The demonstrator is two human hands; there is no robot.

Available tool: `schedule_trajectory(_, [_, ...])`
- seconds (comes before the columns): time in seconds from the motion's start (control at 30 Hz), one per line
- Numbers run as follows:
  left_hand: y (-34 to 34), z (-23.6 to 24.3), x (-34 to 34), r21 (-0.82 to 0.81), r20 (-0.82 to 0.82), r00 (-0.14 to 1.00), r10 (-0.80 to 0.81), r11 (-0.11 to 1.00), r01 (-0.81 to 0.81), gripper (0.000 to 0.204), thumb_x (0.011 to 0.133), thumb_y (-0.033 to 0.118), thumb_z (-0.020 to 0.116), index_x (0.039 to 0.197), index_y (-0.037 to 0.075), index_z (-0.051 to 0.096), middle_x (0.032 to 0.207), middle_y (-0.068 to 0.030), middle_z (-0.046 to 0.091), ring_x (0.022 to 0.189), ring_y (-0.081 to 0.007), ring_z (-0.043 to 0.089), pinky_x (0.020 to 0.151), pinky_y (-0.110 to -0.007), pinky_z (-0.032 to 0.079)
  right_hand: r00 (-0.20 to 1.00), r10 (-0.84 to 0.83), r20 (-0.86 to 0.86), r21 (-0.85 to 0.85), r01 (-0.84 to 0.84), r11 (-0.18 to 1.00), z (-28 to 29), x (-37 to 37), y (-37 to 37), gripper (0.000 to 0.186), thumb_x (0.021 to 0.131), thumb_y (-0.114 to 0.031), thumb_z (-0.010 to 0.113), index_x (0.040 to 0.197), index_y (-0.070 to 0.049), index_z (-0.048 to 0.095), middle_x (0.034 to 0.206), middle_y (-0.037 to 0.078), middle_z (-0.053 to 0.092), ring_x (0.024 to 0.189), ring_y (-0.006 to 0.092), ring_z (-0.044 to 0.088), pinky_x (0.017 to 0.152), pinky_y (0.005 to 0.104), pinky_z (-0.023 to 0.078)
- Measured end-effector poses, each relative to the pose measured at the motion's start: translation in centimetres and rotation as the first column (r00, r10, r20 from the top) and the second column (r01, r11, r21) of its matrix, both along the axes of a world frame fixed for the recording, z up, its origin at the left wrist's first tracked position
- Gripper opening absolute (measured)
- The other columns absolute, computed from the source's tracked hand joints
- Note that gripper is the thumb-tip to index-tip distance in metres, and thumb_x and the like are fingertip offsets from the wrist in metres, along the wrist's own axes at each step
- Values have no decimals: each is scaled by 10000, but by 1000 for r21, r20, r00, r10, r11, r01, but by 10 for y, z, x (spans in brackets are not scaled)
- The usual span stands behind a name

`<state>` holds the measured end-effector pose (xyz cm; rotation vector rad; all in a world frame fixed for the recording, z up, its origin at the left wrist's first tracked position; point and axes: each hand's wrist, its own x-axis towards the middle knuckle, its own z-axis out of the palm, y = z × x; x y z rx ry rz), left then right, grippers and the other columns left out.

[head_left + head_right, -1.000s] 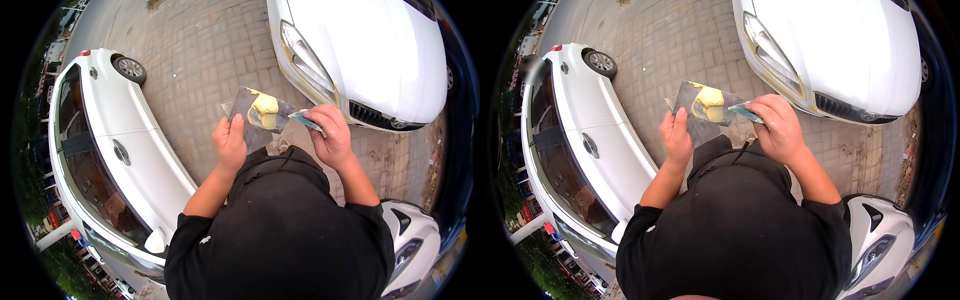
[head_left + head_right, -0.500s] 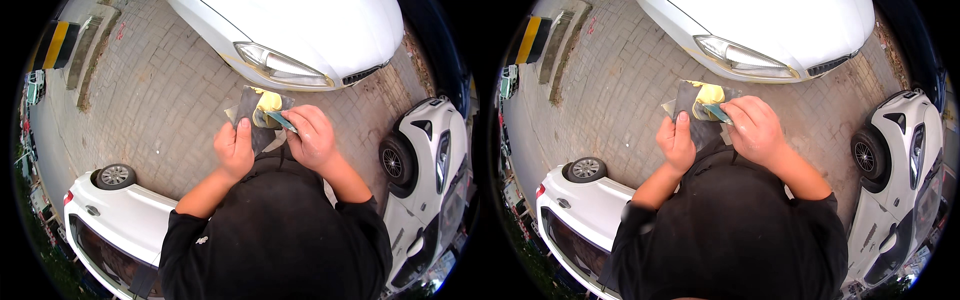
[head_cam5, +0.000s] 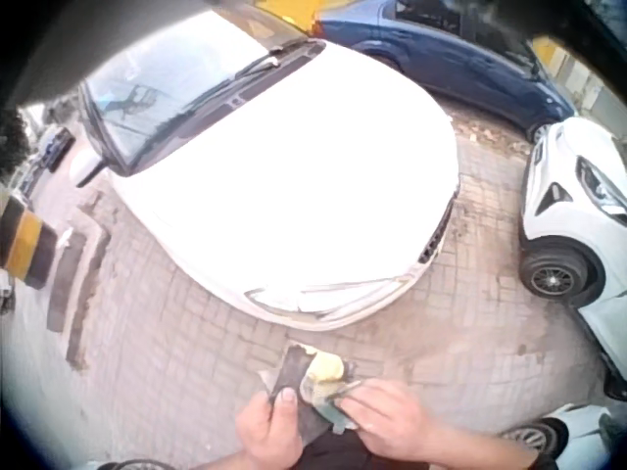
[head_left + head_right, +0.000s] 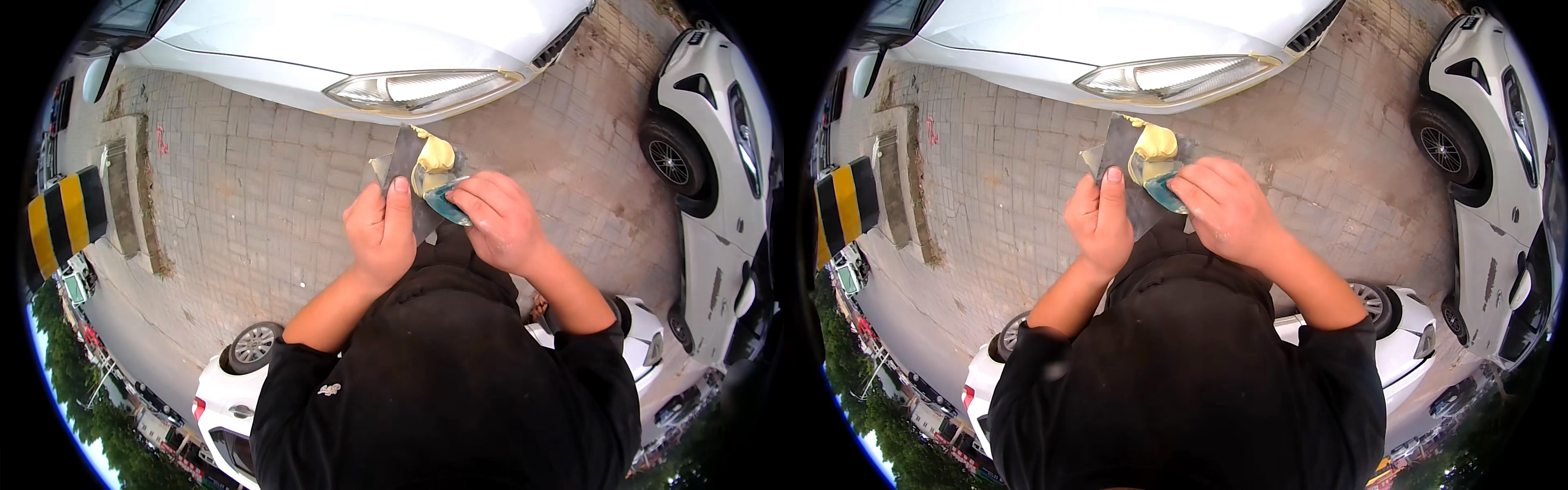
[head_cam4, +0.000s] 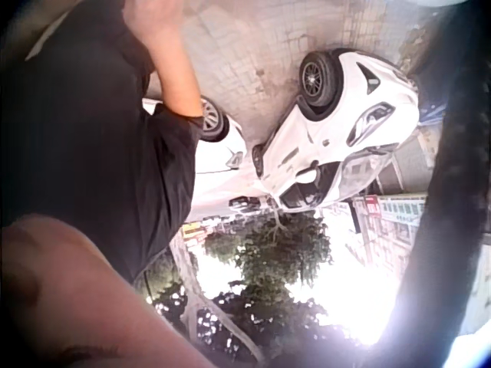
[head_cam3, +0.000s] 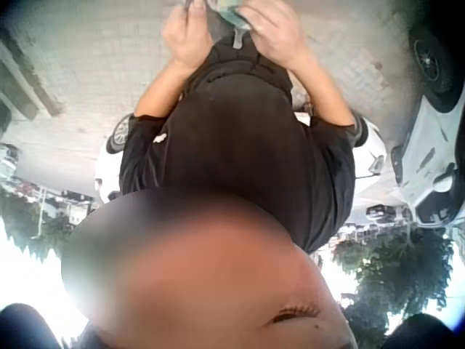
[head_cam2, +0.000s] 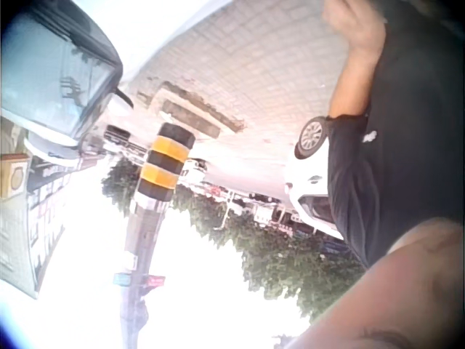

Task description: The person applies a yellowish body filler to the front bumper of a white car using a blue plastic spreader. They repeatedly scoop the filler from a plastic sheet and spread it over a damaged area near the headlight and lower bumper edge.

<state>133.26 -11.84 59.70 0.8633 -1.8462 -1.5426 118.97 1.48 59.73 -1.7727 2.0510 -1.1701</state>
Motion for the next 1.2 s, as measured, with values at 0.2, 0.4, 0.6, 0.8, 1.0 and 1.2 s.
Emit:
schedule_trajectory(0.2, [-31, -22, -31, 276, -131, 983, 128, 957, -88, 256, 1020, 116, 572, 776, 45, 542, 753, 9, 603, 688, -40, 485, 578, -245, 387, 863, -128, 489, 107, 87, 991, -43, -43, 40, 238, 842, -2, 667, 1079, 12, 651, 1018, 100, 663, 948, 255, 643, 802, 368, 526])
schedule_trajectory(0.4, [-60, -99, -25, 660, 28, 932, -361, 707, 254, 167, 1012, 125, 584, 1036, -14, 673, 969, -45, 710, 855, -78, 627, 764, -238, 493, -113, -279, 953, 300, 451, 841, -157, -22, 78, 272, 986, -173, 666, 1197, -7, 621, 1074, 33, 698, 1008, 98, 618, 883, 304, 518])
schedule_trajectory(0.6, [-70, -227, 16, 877, 141, 614, -776, 386, 286, 218, 1022, 163, 580, 1088, -13, 689, 916, 16, 679, 796, -47, 568, 706, -230, 455, -358, -202, 912, 398, 648, 649, -266, -2, 80, 274, 982, -159, 669, 1213, -25, 607, 1076, 29, 693, 998, 99, 622, 930, 296, 489])
schedule_trajectory(0.8, [-86, -343, 53, 810, 339, 513, -789, 522, 268, 214, 1018, 195, 590, 957, 10, 680, 791, 78, 580, 719, -22, 474, 623, -229, 393, -346, -290, 892, 449, 753, 481, -404, -3, 54, 288, 979, -146, 676, 1225, -21, 594, 1082, 29, 689, 980, 88, 619, 913, 276, 489])
schedule_trajectory(1.0, [-94, -469, 65, 722, 465, 456, -759, 623, 301, 237, 1006, 200, 601, 841, 34, 639, 700, 98, 505, 649, -18, 408, 553, -236, 346, -229, -320, 919, 351, 846, 401, -507, -37, 33, 314, 978, -149, 681, 1249, -12, 601, 1091, 34, 684, 976, 91, 618, 871, 267, 513])
schedule_trajectory(1.2, [-101, -569, 35, 684, 449, 334, -829, 559, 469, 269, 997, 218, 627, 802, 34, 608, 679, 93, 475, 645, -29, 392, 545, -250, 348, 113, -435, 893, 44, 941, 336, -559, -96, 35, 294, 989, -163, 660, 1242, -15, 635, 1118, 51, 675, 1012, 120, 624, 890, 282, 518])
